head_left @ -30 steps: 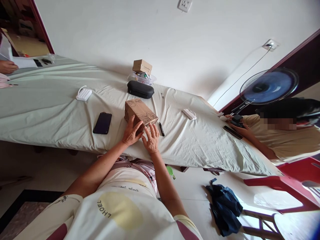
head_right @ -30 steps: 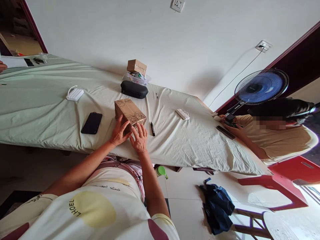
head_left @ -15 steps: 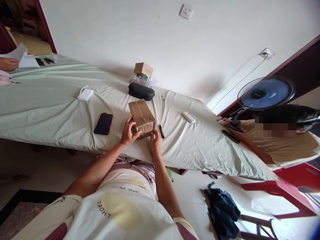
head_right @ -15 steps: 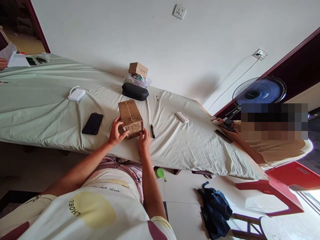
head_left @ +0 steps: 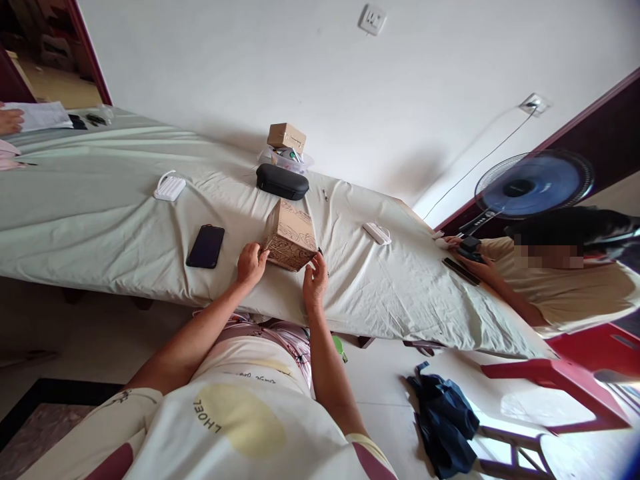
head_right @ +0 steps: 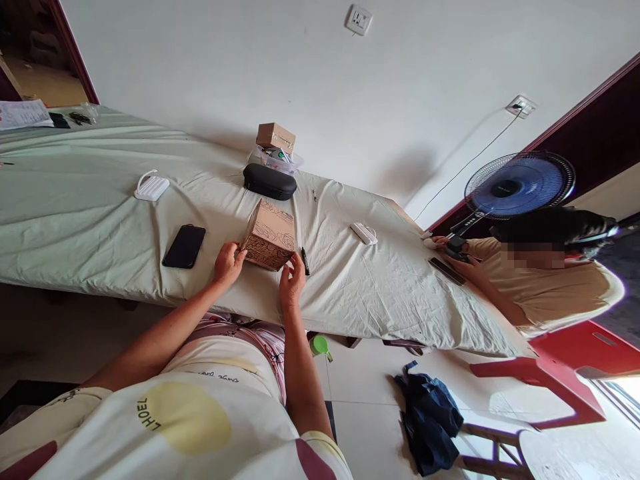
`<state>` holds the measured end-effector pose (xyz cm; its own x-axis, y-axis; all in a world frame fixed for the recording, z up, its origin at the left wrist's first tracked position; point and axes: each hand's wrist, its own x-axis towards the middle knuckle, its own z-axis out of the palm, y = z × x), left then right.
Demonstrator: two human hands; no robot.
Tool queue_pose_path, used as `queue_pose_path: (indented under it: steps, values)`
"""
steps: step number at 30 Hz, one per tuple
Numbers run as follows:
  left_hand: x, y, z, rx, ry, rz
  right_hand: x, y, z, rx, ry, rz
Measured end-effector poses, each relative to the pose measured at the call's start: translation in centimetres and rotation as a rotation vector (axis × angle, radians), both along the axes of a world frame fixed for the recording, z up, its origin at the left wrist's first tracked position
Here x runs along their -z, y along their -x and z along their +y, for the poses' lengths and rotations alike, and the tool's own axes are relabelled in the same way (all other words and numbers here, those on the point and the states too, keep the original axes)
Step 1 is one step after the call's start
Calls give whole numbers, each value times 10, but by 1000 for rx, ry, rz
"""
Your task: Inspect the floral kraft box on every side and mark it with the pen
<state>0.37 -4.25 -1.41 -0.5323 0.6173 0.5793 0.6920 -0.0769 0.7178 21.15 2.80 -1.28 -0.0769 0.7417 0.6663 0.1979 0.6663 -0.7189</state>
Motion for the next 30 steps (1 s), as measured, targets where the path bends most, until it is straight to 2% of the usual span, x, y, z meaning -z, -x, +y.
queue_pose_path:
  steps: [4, 13, 19, 22, 26, 30]
  values:
    - [2, -1, 2, 3, 100, 14, 1, 1, 0, -40, 37, -18]
    - [-6, 0, -5, -76, 214, 28, -1, 2, 0, -87, 178, -73]
    - [-9, 3, -6, -17, 232, 30, 5, 3, 5, -64, 251, -92]
    - [-13, 2, -7, 13, 300, 53, 4, 0, 7, -5, 214, -53]
    - [-16, -2, -7, 75, 395, 139, -1, -4, 5, 114, 79, 18]
    - [-11, -5, -6, 90, 368, 147, -8, -5, -1, 179, -29, 37]
